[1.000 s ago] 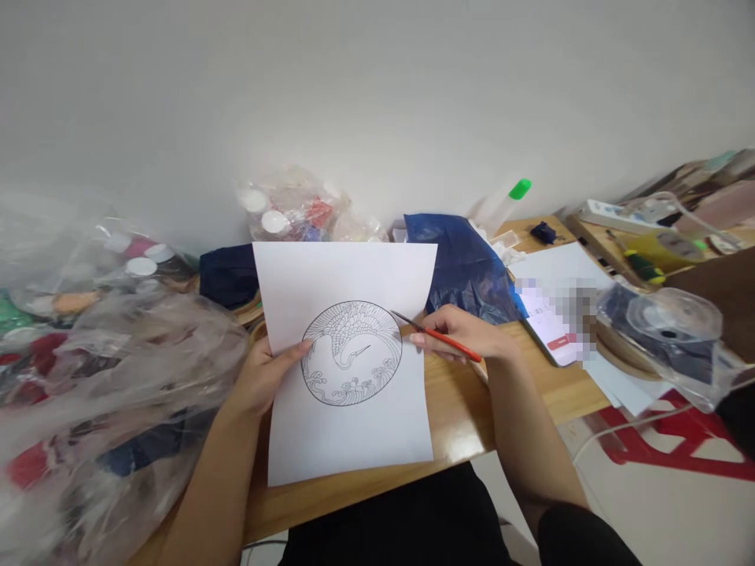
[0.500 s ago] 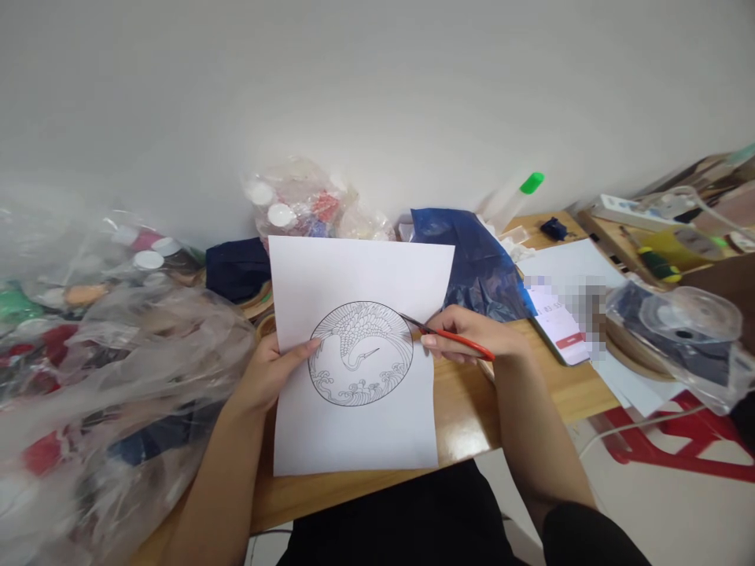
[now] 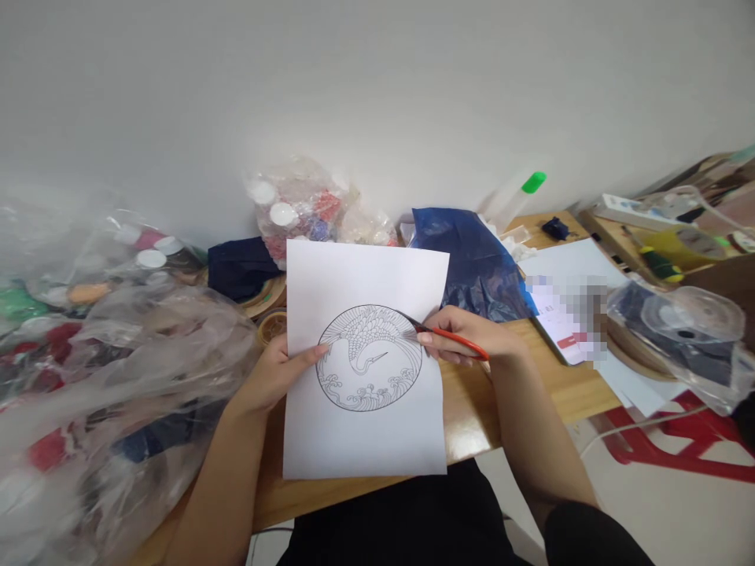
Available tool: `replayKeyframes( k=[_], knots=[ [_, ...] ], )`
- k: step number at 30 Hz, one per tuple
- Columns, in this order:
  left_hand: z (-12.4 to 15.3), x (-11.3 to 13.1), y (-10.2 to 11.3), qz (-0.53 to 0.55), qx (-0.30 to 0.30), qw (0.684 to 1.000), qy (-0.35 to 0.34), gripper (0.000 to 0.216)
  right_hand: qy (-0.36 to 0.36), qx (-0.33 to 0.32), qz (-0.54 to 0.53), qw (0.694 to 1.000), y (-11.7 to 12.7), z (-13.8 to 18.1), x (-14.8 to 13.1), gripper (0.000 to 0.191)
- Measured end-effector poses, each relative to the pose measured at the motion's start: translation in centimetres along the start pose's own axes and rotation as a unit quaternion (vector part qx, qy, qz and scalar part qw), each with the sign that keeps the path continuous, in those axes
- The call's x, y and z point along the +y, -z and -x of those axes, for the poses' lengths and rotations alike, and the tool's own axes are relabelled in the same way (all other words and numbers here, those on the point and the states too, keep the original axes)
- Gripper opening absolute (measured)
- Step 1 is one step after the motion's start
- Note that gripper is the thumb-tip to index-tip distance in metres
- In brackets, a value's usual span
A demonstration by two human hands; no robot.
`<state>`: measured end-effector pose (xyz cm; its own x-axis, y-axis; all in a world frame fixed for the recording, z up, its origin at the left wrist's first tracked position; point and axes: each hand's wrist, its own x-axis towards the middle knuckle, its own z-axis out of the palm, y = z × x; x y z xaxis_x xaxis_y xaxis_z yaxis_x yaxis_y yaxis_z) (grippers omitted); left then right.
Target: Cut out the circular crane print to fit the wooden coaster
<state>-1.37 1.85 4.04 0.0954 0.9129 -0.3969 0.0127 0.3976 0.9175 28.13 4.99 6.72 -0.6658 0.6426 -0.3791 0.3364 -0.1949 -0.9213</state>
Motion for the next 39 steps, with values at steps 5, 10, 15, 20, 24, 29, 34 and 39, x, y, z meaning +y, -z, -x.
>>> replayKeyframes(
  k=[5,10,15,20,24,29,34,39],
  knots=[
    [0.03,0.03,-0.05,-0.001,0.002,1.0,0.002,0.046,0.0,-0.001,-0.003,1.0,-0.02,-0.07,0.05,0.047],
    [0.11,0.15,0.02,-0.005,-0.003,1.0,0.008,0.045,0.03,-0.008,-0.009,0.999,-0.07,-0.08,0.27,0.048],
    [0.29,0.25,0.1,-0.012,-0.011,1.0,0.005,0.042,0.056,-0.019,-0.02,0.998,-0.1,-0.06,0.41,0.05],
    [0.23,0.41,0.03,-0.021,-0.021,1.0,-0.006,0.04,0.069,-0.032,-0.036,0.996,-0.06,-0.05,0.4,0.051],
    [0.14,0.34,0.02,-0.028,-0.027,0.999,-0.013,0.038,0.075,-0.035,-0.034,0.996,0.03,-0.04,0.52,0.051],
    [0.18,0.48,-0.06,-0.021,-0.022,1.0,-0.006,0.038,0.076,-0.031,-0.025,0.996,0.03,-0.07,0.64,0.052],
    [0.18,0.51,-0.11,-0.012,-0.031,0.999,-0.013,0.036,0.071,-0.031,-0.023,0.997,0.04,-0.07,0.58,0.054],
    [0.14,0.47,-0.08,-0.024,-0.032,0.999,-0.017,0.033,0.079,-0.032,-0.024,0.996,0.12,-0.08,0.73,0.054]
  ],
)
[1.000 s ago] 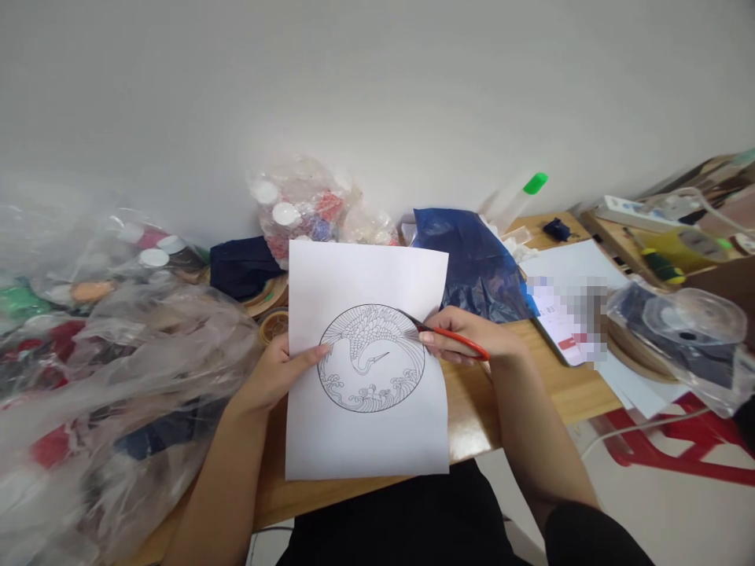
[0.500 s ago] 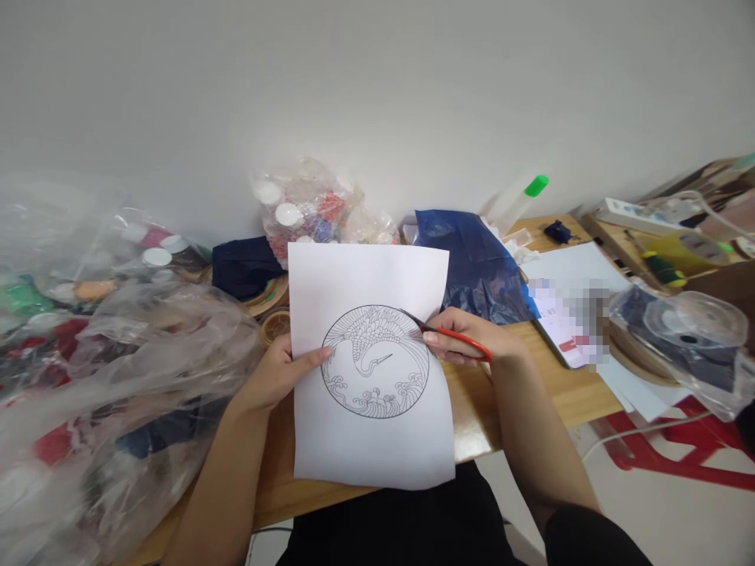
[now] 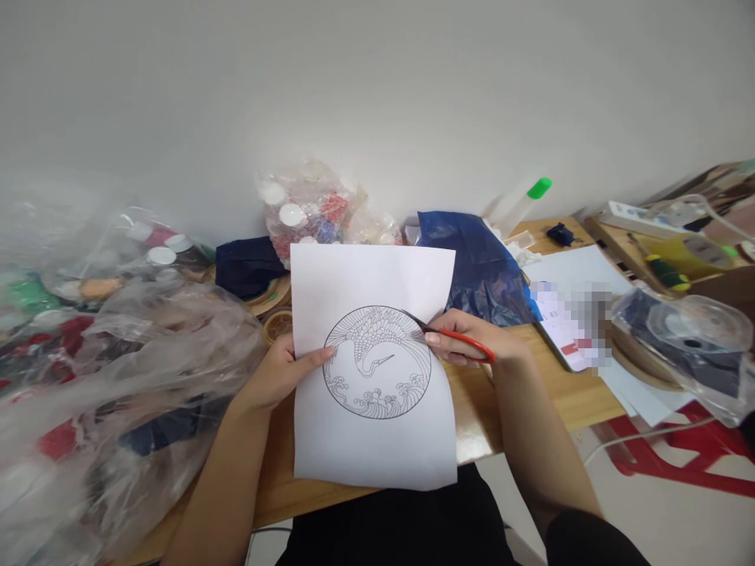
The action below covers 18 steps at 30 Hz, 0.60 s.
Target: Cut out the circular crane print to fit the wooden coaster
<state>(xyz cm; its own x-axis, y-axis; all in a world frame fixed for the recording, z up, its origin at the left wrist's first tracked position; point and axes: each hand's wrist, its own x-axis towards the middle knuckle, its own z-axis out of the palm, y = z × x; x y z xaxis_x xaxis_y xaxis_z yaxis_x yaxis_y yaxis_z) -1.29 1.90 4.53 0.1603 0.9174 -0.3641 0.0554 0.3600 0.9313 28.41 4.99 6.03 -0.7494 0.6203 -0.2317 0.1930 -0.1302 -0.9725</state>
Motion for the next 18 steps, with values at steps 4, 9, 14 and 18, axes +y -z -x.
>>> replayKeyframes(
  k=[4,9,14,18],
  knots=[
    [-0.02,-0.07,0.04,0.001,0.003,1.0,-0.001,0.031,-0.004,-0.003,0.002,1.0,-0.03,0.0,-0.06,0.056],
    [0.02,-0.18,0.04,0.005,0.002,1.0,-0.007,0.029,-0.008,-0.001,0.005,1.0,-0.04,0.05,0.0,0.056],
    [0.03,-0.2,0.04,0.015,0.005,1.0,-0.002,0.029,-0.009,-0.003,0.005,1.0,0.05,0.09,0.27,0.055],
    [0.01,-0.18,0.04,0.027,0.004,1.0,0.005,0.027,-0.017,-0.008,-0.004,1.0,0.0,0.04,0.02,0.054]
  ],
)
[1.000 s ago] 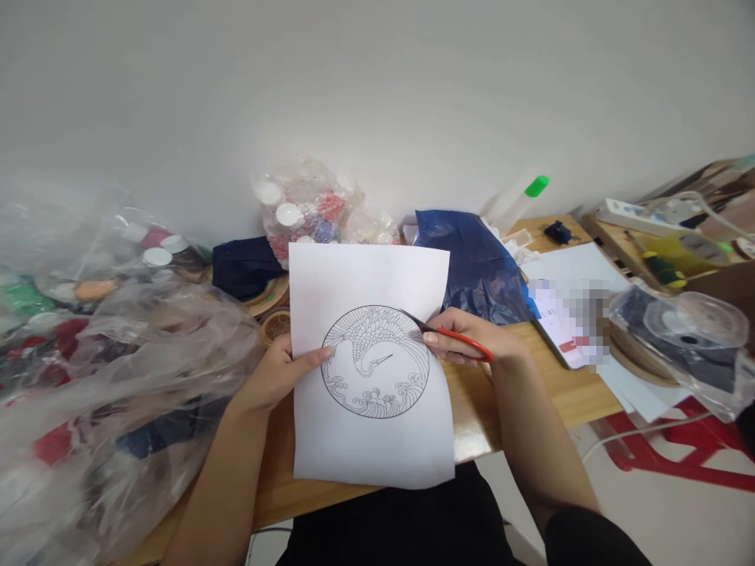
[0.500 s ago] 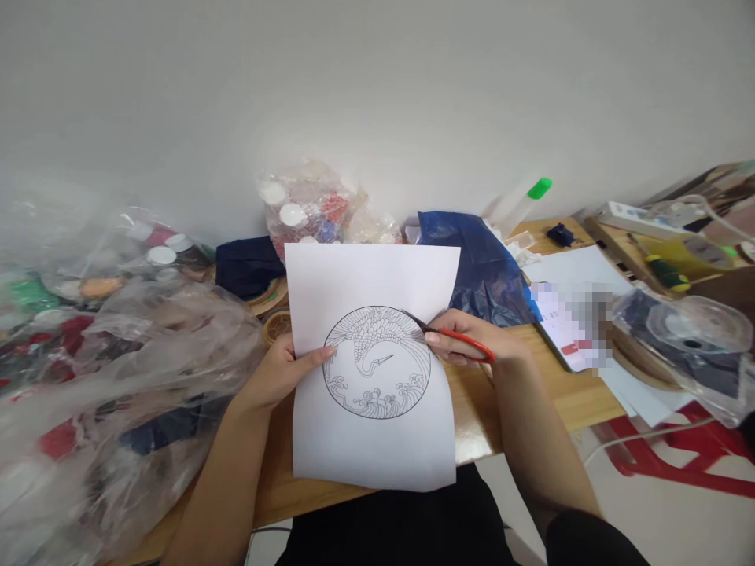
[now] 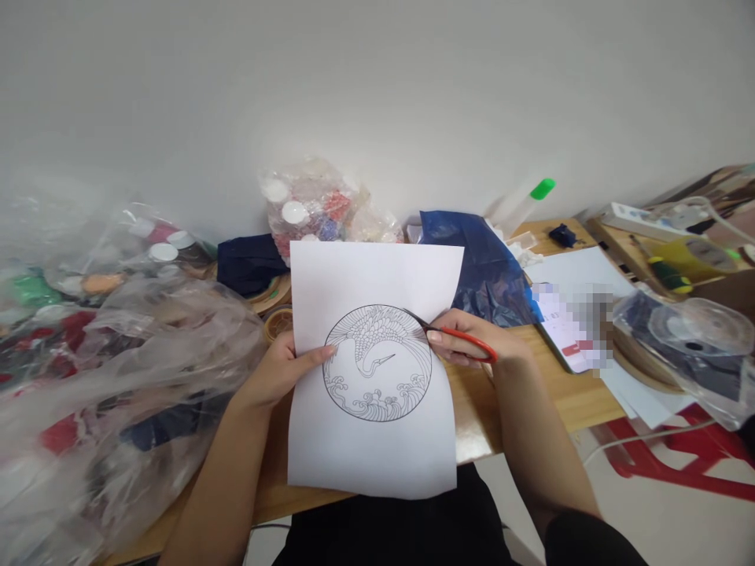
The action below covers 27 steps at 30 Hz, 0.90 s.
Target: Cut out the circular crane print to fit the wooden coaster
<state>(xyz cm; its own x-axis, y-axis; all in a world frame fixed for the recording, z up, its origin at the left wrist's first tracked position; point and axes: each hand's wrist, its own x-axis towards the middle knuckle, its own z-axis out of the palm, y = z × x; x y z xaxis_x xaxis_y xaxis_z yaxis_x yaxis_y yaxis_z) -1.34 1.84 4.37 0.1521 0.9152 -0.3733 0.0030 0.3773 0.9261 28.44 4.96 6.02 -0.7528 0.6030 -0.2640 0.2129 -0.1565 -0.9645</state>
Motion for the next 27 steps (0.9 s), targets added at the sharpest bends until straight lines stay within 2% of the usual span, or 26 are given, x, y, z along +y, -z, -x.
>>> replayKeyframes(
  k=[7,27],
  knots=[
    [0.18,0.29,-0.13,0.006,0.004,1.0,0.028,0.032,-0.008,-0.006,-0.016,1.0,-0.08,-0.06,-0.34,0.054],
    [0.14,-0.03,0.07,0.028,-0.028,0.999,0.02,0.029,-0.03,0.012,-0.033,0.999,-0.24,-0.06,-0.31,0.054]
  ],
)
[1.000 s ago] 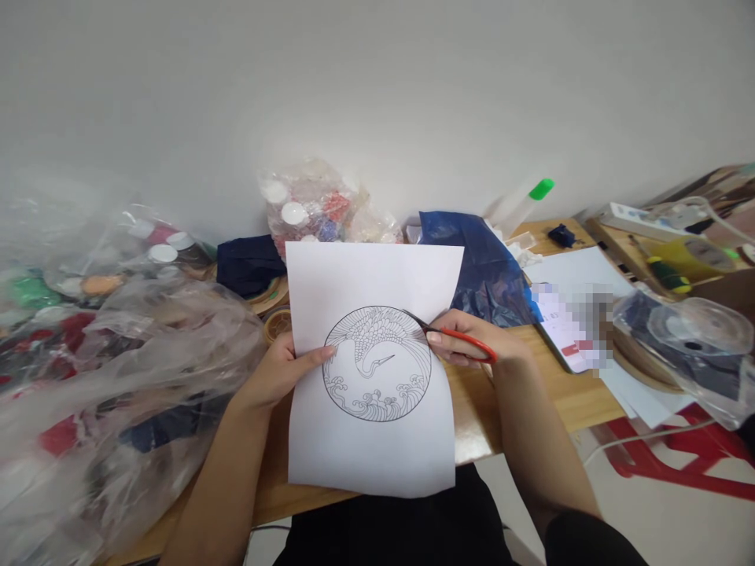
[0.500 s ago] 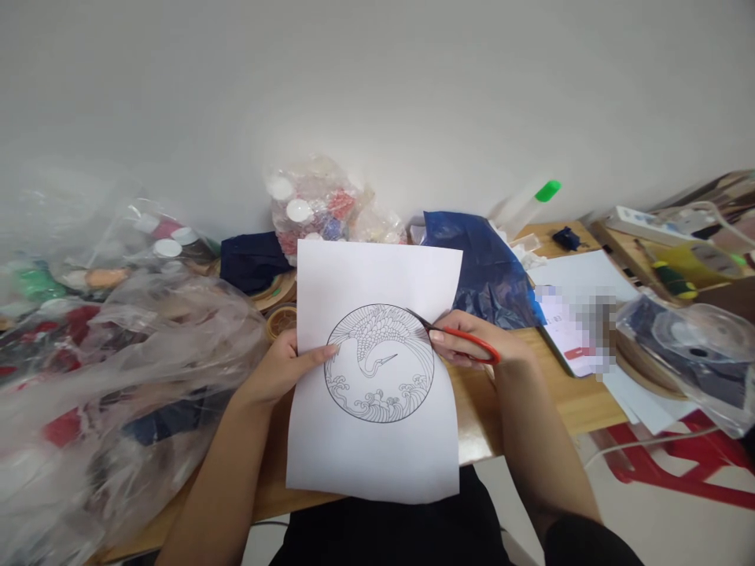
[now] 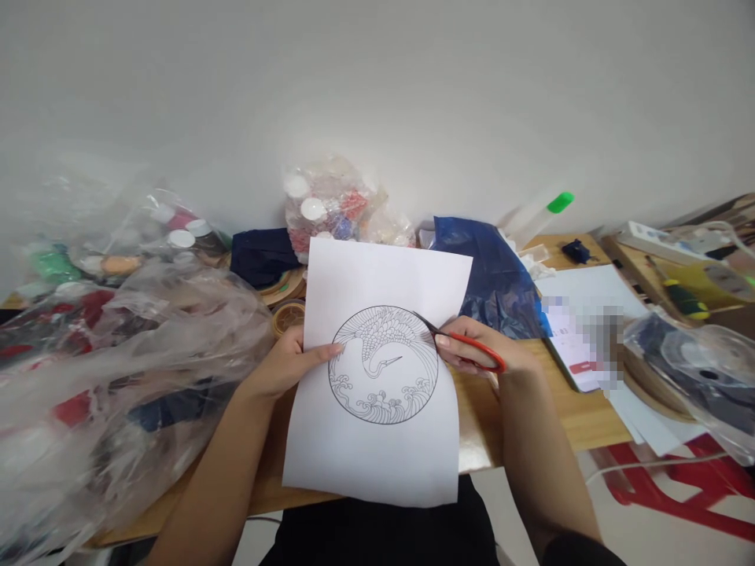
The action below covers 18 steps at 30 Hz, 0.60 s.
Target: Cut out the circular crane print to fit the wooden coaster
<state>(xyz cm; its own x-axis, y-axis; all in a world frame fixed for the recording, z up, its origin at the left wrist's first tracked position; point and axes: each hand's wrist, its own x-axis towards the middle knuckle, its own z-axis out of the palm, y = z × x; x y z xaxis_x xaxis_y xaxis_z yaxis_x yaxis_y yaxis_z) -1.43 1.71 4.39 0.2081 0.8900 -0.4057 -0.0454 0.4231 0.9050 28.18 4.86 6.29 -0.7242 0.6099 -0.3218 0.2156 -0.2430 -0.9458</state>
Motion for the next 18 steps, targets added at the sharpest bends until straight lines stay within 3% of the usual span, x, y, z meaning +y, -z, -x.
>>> replayKeyframes(
  k=[18],
  knots=[
    [0.0,0.28,-0.08,0.009,-0.013,1.0,0.009,0.034,0.004,0.018,0.043,0.999,0.17,0.01,0.13,0.057]
  ],
)
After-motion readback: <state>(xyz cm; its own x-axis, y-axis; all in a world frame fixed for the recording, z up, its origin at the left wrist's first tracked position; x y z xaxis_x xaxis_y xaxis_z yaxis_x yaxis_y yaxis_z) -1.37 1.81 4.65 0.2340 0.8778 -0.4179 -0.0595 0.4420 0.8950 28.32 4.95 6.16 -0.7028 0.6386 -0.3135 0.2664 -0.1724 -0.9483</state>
